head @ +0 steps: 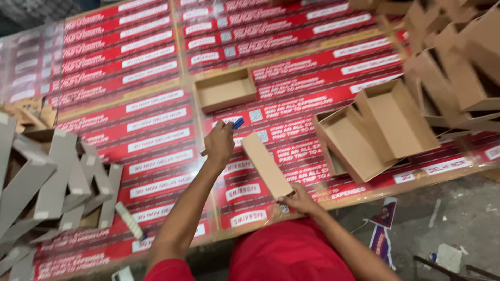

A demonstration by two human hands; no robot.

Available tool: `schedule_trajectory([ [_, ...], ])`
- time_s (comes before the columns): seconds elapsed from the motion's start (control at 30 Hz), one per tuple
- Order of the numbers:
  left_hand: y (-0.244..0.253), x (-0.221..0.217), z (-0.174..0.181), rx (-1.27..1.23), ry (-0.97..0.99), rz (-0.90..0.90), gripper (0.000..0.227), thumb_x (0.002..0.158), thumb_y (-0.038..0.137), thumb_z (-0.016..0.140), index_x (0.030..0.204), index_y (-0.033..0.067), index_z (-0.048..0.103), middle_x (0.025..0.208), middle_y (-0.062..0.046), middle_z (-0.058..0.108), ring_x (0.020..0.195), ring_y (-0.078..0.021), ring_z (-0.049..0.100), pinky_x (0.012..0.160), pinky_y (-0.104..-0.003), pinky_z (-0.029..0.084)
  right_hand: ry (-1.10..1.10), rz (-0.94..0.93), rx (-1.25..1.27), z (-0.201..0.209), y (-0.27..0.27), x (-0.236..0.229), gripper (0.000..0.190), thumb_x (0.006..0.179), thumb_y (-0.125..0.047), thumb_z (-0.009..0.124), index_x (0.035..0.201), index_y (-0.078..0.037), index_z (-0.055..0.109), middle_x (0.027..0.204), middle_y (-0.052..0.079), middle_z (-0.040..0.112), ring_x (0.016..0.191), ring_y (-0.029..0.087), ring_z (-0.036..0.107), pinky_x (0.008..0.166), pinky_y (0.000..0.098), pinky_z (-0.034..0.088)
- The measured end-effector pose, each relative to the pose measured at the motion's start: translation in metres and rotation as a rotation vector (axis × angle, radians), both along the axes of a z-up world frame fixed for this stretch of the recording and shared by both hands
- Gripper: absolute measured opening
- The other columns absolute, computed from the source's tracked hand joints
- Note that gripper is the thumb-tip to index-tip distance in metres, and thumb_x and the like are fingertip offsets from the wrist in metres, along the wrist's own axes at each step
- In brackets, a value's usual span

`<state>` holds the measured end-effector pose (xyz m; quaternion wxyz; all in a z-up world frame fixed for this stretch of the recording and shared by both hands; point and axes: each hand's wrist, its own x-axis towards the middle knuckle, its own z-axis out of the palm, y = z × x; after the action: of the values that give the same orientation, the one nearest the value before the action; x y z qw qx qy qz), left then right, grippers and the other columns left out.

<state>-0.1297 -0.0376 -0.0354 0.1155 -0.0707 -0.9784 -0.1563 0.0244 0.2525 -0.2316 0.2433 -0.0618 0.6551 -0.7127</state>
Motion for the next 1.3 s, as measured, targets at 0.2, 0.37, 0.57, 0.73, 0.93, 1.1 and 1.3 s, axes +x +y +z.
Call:
schedule_trajectory([
  [0.2,0.051,0.026,-0.020,0.150,0.173,-0.249,0.024,0.080,-0.002,0.064,0.099,0.0065,0.076,0.097,-0.014,0.067,0.092,-0.0341,0.064,0.076,-0.047,0.050,-0.126,-0.042,-0.127,-0.002,-0.016,-0.002,0.039,0.085,-0.021,0.084,0.114,0.000,0.069,0.096,0.007,0.076,0.089,0.013,0.073,0.082,0.0315,0.062],
  [0.37,0.069,0.105,0.000,0.184,-0.106,-0.412,0.024,0.067,0.011,0.075,0.091,0.0042,0.073,0.093,-0.014,0.064,0.092,-0.0349,0.060,0.076,-0.048,0.046,-0.011,0.009,-0.034,0.031,-0.013,-0.012,0.038,0.086,-0.018,0.084,0.112,0.008,0.075,0.098,0.010,0.079,0.089,0.016,0.072,0.078,0.0335,0.060],
  [0.57,0.042,0.197,-0.007,0.611,-0.308,-0.412,0.036,0.080,-0.006,0.059,0.110,0.0026,0.076,0.090,-0.014,0.063,0.084,-0.0298,0.063,0.069,-0.043,0.050,-0.320,0.200,-0.452,0.112,-0.011,-0.057,0.063,0.078,-0.035,0.077,0.131,-0.003,0.063,0.120,0.004,0.076,0.108,0.013,0.074,0.095,0.0306,0.061],
  [0.73,0.019,0.176,-0.005,1.032,-0.069,0.099,0.014,0.098,0.005,0.066,0.106,-0.0031,0.074,0.090,-0.005,0.063,0.084,-0.0128,0.060,0.072,-0.029,0.050,-0.081,0.118,-0.094,0.128,-0.041,-0.075,0.044,0.091,-0.017,0.076,0.129,0.004,0.066,0.110,0.009,0.077,0.096,0.017,0.072,0.085,0.0354,0.061],
  [0.93,-0.005,0.149,0.077,0.860,-0.040,-0.018,0.030,0.093,0.008,0.068,0.121,0.0002,0.072,0.081,-0.008,0.060,0.068,-0.0155,0.055,0.058,-0.033,0.046,0.277,0.062,0.084,0.111,-0.038,-0.061,0.044,0.084,-0.018,0.082,0.122,-0.002,0.067,0.109,0.007,0.076,0.100,0.017,0.071,0.082,0.0361,0.062],
  [1.1,0.010,0.151,0.115,0.531,-0.168,-0.242,0.023,0.091,0.012,0.072,0.113,0.0048,0.076,0.082,-0.012,0.062,0.069,-0.0258,0.063,0.061,-0.040,0.049,0.072,0.072,0.380,0.109,-0.042,-0.022,0.043,0.092,-0.025,0.079,0.130,-0.010,0.068,0.115,0.003,0.078,0.106,0.014,0.074,0.090,0.0310,0.061],
  [1.3,0.013,0.143,0.122,0.523,-0.225,-0.342,0.025,0.088,0.015,0.072,0.113,0.0099,0.076,0.083,-0.010,0.064,0.069,-0.0278,0.068,0.060,-0.042,0.052,0.184,0.140,-0.030,0.129,-0.060,-0.016,0.040,0.084,-0.011,0.080,0.121,-0.006,0.065,0.111,0.008,0.075,0.104,0.016,0.071,0.087,0.0322,0.061],
])
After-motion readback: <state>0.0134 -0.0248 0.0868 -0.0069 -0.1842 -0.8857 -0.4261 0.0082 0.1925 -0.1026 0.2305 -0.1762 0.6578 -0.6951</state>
